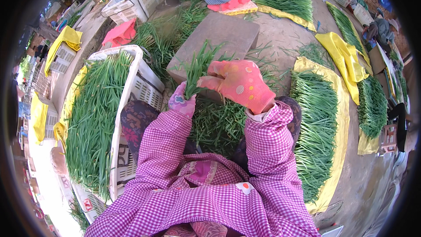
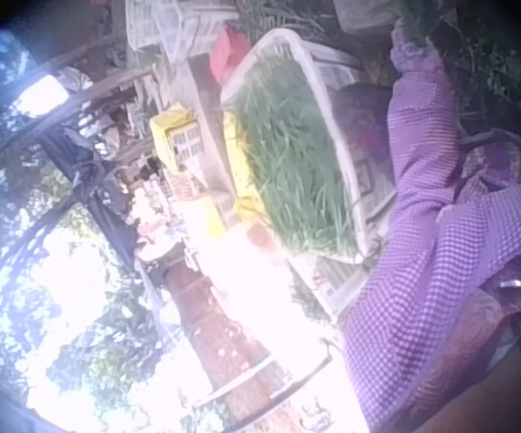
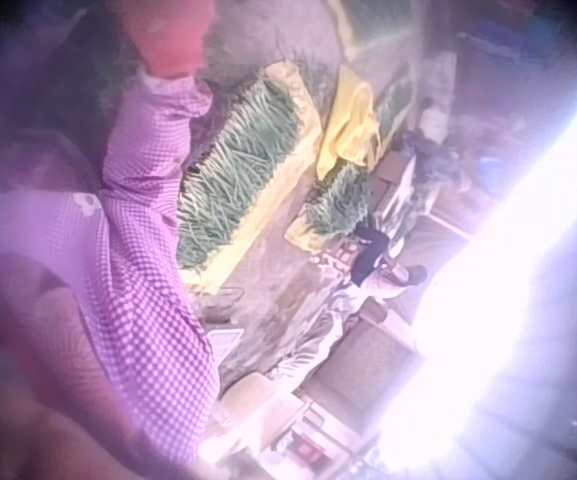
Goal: The person picks up a bunch of green chives, removes the dry outer skins and debris from the root ends by hand, and places the cleaned bunch onto a yellow mat.
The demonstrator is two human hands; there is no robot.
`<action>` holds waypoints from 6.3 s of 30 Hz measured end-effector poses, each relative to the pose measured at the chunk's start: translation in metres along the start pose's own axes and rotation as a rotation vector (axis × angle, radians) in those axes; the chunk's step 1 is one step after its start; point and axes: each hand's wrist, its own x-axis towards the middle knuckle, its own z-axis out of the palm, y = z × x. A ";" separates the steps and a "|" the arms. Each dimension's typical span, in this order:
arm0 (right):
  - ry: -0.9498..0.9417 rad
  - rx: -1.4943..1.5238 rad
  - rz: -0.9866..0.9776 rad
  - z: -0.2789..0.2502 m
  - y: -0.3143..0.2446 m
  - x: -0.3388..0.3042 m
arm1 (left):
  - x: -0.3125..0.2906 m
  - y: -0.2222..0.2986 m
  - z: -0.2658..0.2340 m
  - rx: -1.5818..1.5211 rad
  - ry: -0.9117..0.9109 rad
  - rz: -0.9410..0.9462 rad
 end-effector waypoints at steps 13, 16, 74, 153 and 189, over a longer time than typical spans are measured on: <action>0.362 0.323 0.101 0.032 0.020 0.010 | 0.007 0.051 -0.030 0.237 -0.186 -0.028; 0.530 0.669 0.156 0.021 0.009 0.014 | 0.007 0.056 -0.035 0.278 -0.231 -0.054; 0.567 0.721 -0.013 0.016 0.019 0.015 | 0.002 0.058 -0.031 0.275 -0.306 -0.063; 0.795 1.321 0.215 0.035 0.078 0.025 | 0.004 0.065 -0.042 0.334 -0.365 0.351; 0.079 -0.493 -0.068 0.083 0.011 0.024 | -0.004 0.032 -0.014 -0.823 -0.450 -0.672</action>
